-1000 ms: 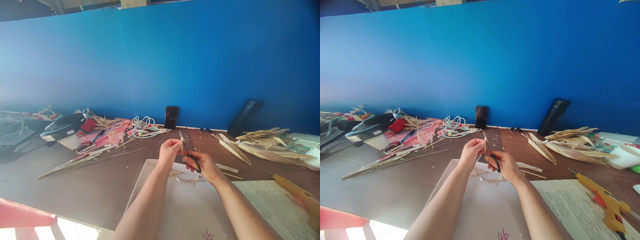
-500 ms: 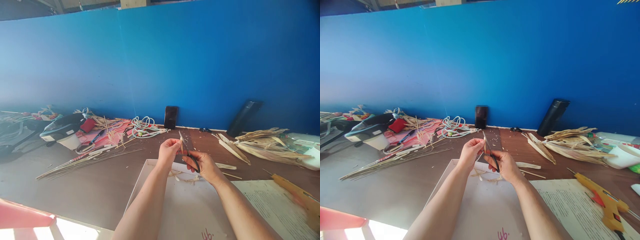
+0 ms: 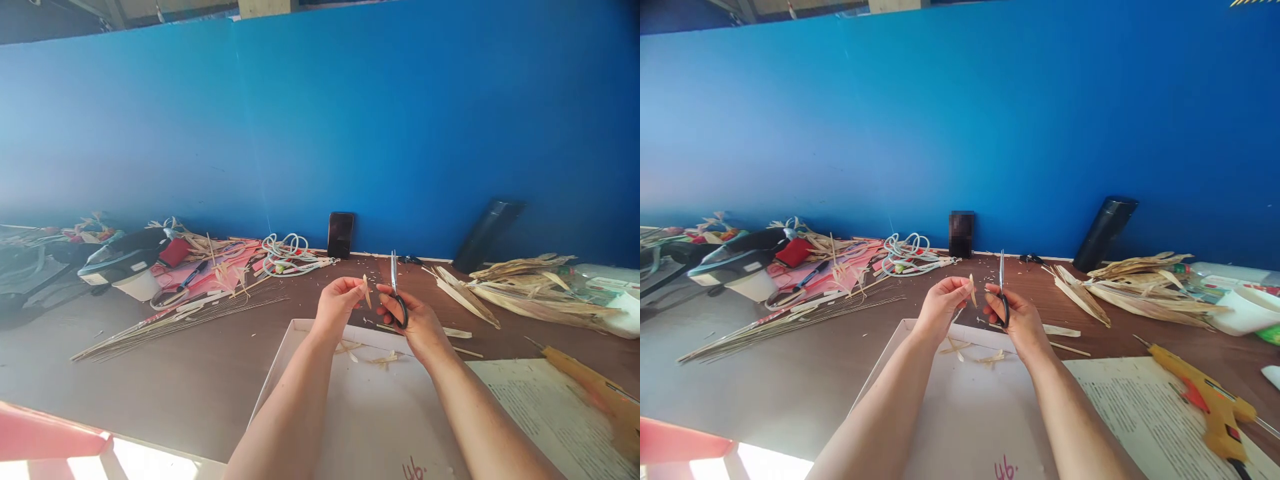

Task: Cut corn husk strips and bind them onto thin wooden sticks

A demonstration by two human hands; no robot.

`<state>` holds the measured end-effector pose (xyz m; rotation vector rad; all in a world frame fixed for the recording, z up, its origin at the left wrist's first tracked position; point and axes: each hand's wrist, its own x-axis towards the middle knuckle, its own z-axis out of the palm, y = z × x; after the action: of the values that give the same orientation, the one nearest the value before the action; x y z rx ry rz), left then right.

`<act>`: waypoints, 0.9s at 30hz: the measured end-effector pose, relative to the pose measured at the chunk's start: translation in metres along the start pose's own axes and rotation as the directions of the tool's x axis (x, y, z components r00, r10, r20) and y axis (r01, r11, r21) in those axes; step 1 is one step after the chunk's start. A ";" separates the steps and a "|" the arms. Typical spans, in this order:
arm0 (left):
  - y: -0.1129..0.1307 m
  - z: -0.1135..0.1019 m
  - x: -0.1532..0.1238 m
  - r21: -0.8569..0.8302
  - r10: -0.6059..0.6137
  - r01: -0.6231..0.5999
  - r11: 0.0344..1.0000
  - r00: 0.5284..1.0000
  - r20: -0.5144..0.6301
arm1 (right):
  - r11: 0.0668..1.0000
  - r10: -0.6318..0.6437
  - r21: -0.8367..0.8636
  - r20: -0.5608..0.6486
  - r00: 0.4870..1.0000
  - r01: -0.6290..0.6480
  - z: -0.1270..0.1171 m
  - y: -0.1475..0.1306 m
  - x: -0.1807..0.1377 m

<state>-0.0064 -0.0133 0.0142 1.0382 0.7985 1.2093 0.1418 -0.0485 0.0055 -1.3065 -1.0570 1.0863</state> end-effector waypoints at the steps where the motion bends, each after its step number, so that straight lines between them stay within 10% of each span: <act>1: -0.001 -0.001 0.000 -0.011 -0.016 0.016 1.000 1.000 0.010 | 1.000 0.000 -0.003 -0.006 1.000 0.000 0.000 0.000 0.000; 13: 0.006 -0.005 -0.005 0.265 -0.206 0.140 0.954 0.948 0.242 | 0.999 -0.020 0.038 -0.127 0.992 0.025 -0.005 0.005 0.006; 19: 0.008 -0.011 -0.016 0.768 -0.390 -0.063 0.637 0.834 0.391 | 0.998 -0.017 0.056 -0.139 0.990 0.025 -0.003 0.002 0.005; 23: 0.010 -0.007 -0.020 0.926 -0.354 -0.186 0.328 0.885 0.303 | 0.998 -0.028 0.044 -0.125 0.992 0.033 -0.003 0.005 0.007; 27: 0.009 -0.001 -0.021 0.949 -0.334 -0.215 0.230 0.899 0.284 | 0.999 -0.012 0.036 -0.116 0.993 0.017 -0.005 0.007 0.009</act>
<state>-0.0150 -0.0337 0.0218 2.2220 1.2477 0.1490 0.1481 -0.0404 -0.0019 -1.3142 -0.9549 1.0027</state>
